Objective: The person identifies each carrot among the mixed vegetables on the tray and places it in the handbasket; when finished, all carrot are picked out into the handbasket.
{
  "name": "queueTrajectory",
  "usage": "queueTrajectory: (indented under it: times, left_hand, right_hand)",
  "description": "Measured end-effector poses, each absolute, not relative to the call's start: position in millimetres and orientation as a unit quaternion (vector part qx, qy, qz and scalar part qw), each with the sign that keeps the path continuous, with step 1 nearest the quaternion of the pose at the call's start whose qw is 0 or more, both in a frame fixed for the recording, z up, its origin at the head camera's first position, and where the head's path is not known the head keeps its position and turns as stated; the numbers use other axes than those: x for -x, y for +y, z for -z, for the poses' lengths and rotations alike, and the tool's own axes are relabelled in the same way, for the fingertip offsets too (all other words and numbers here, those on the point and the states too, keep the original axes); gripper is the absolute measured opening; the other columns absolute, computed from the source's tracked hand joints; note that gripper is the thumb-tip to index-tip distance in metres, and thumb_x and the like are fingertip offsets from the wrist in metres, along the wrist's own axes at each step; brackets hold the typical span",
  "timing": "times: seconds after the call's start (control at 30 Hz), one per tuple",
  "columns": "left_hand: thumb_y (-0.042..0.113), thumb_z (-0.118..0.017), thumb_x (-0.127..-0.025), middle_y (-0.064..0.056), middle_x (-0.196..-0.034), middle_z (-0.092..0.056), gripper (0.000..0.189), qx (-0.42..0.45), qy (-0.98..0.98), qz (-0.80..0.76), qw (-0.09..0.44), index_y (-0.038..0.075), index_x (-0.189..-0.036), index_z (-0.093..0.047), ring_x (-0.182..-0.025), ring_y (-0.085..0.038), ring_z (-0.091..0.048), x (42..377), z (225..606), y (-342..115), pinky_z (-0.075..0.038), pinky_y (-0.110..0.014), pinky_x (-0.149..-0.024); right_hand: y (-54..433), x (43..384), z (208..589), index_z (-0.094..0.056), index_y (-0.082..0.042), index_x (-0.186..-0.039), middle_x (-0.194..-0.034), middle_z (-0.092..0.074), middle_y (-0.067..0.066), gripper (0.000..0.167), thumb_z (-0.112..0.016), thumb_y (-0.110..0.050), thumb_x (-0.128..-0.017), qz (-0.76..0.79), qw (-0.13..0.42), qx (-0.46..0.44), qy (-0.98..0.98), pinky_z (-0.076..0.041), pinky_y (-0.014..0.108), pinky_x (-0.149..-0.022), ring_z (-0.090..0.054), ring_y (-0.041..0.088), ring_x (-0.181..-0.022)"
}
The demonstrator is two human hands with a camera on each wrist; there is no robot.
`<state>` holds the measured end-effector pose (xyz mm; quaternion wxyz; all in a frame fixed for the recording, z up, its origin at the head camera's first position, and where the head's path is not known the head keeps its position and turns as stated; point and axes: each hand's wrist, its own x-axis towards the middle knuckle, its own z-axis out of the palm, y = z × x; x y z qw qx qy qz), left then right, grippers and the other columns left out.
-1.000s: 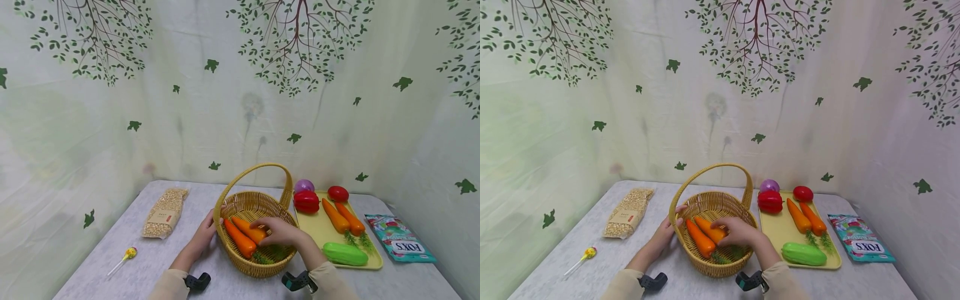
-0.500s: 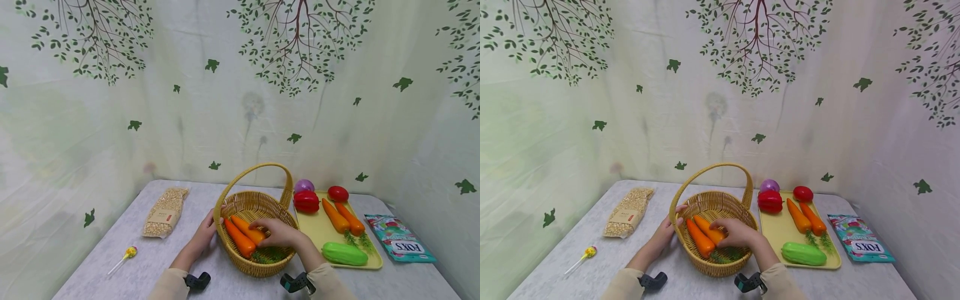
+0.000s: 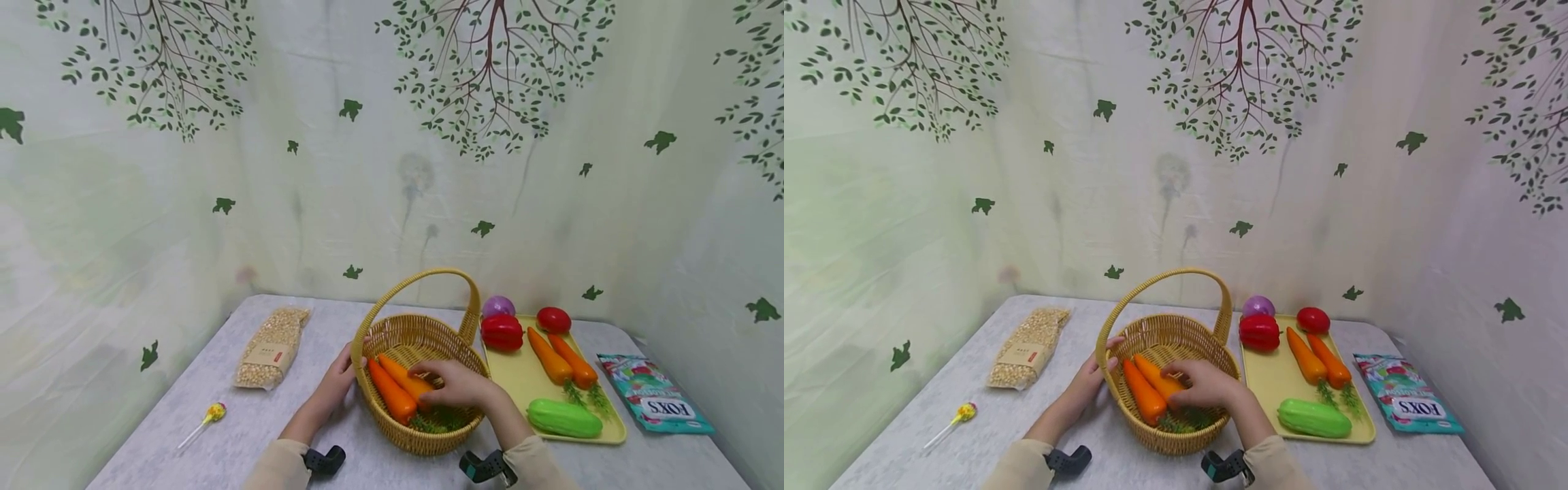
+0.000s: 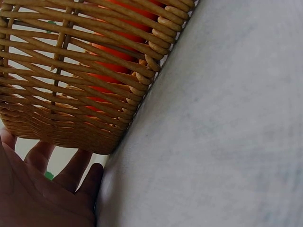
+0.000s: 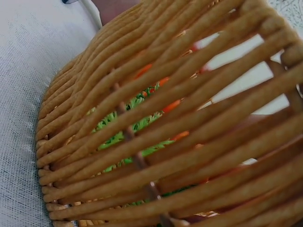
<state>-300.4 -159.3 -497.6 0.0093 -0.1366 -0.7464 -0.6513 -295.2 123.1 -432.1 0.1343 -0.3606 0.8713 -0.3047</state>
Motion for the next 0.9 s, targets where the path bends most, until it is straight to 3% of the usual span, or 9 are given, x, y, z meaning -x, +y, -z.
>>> queueTrajectory:
  times: [0.33,0.57,0.9]
  left_hand:
    - [0.018,-0.049,-0.105,-0.005,-0.159,-0.039,0.044,0.133,-0.754,0.643,0.013,0.019,-0.148,-0.045,-0.151,-0.026,-0.025,301.0,496.1,-157.6,-0.017,-0.055,-0.122]
    - [0.020,-0.049,-0.105,-0.005,-0.160,-0.039,0.043,0.135,-0.754,0.643,0.013,0.019,-0.148,-0.045,-0.152,-0.027,-0.025,302.0,494.6,-158.5,-0.017,-0.057,-0.122]
    - [0.019,-0.048,-0.105,-0.007,-0.159,-0.038,0.044,0.132,-0.756,0.641,0.012,0.018,-0.148,-0.044,-0.151,-0.027,-0.026,300.5,496.7,-157.5,-0.019,-0.056,-0.121]
  right_hand:
    - [126.1,289.9,432.2,-0.067,-0.007,-0.124,-0.122,-0.070,0.009,0.032,-0.066,-0.019,-0.094,0.301,0.015,0.371,0.878,-0.052,0.048,-0.096,-0.066,0.030,-0.111]
    - [125.9,284.4,430.9,-0.069,-0.008,-0.118,-0.114,-0.073,0.006,0.024,-0.064,-0.010,-0.094,0.315,-0.093,0.353,0.876,-0.058,0.039,-0.087,-0.069,0.022,-0.101]
    - [126.2,277.3,431.4,-0.068,-0.013,-0.119,-0.102,-0.073,-0.001,0.030,-0.068,-0.004,-0.090,0.324,-0.184,0.338,0.864,-0.059,0.027,-0.079,-0.067,0.007,-0.090]
